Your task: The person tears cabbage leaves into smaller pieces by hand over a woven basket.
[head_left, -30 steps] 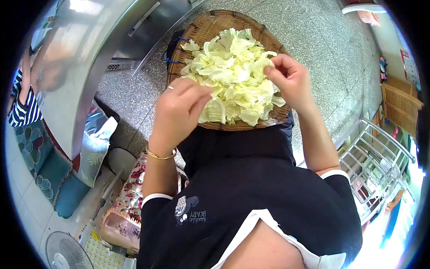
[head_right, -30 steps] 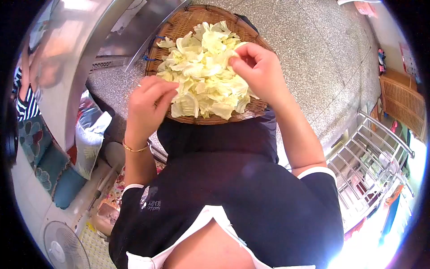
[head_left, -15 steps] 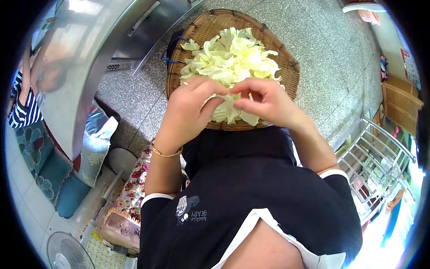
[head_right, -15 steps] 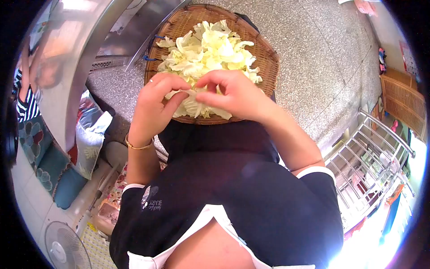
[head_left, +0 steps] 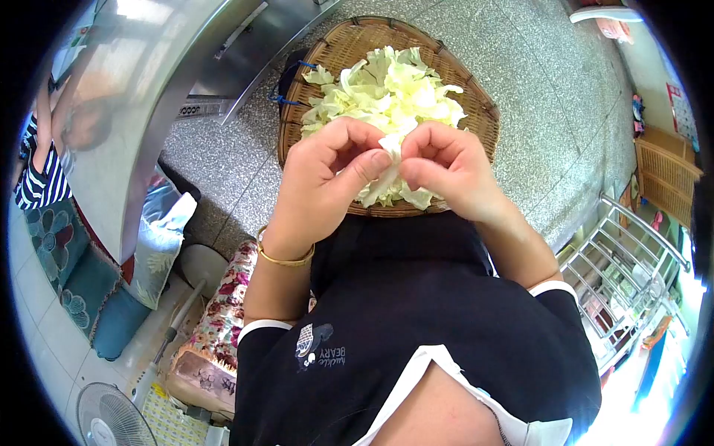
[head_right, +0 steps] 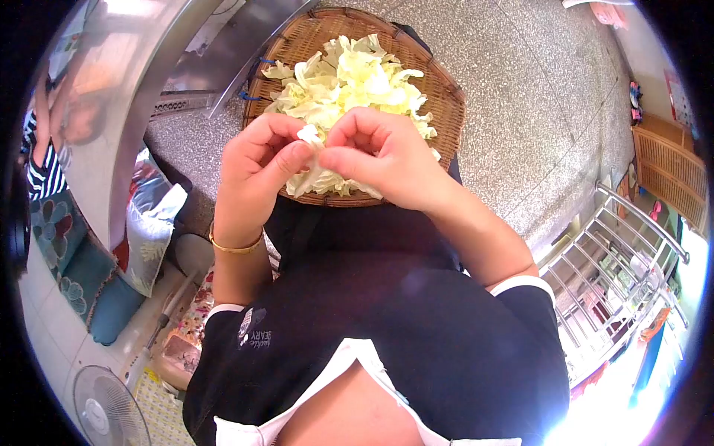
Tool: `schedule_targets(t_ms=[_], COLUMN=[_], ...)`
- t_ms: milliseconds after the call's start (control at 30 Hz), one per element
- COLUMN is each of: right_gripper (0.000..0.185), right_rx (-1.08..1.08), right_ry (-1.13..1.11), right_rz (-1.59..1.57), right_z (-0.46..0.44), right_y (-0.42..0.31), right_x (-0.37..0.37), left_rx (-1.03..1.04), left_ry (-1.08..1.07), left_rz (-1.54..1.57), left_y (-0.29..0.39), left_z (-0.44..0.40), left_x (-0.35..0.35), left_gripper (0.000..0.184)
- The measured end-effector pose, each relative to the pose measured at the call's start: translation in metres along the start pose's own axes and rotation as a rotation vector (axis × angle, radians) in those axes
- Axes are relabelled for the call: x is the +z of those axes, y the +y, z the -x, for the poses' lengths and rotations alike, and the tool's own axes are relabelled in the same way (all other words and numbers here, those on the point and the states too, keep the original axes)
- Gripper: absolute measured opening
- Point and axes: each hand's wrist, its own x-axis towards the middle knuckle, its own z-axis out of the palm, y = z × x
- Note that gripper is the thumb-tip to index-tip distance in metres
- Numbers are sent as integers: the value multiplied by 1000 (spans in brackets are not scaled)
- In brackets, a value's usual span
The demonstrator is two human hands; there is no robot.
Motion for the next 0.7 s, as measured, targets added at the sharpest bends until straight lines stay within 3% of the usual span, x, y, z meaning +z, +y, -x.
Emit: schedule_targets(t_ms=[133, 367, 467, 533, 700], right_gripper=[13, 16, 15, 13, 12], right_rx=[-22, 44, 51, 65, 44], right_ry=[29, -53, -35, -82, -26], right_rz=[-154, -174, -234, -420, -346], right_z=[2, 6, 6, 8, 11], right_y=[-8, -14, -14, -12, -15], right_x=[-1, 0, 1, -2, 2], left_rx=[-44, -55, -107, -97, -136], left_ry=[-84, -102, -127, -190, -240], left_rz=[264, 336, 505, 856, 959], left_y=[7, 7, 0, -7, -12], left_z=[0, 2, -1, -3, -2], left_x=[-1, 1, 5, 12, 16], left_gripper=[18, 22, 20, 19, 18])
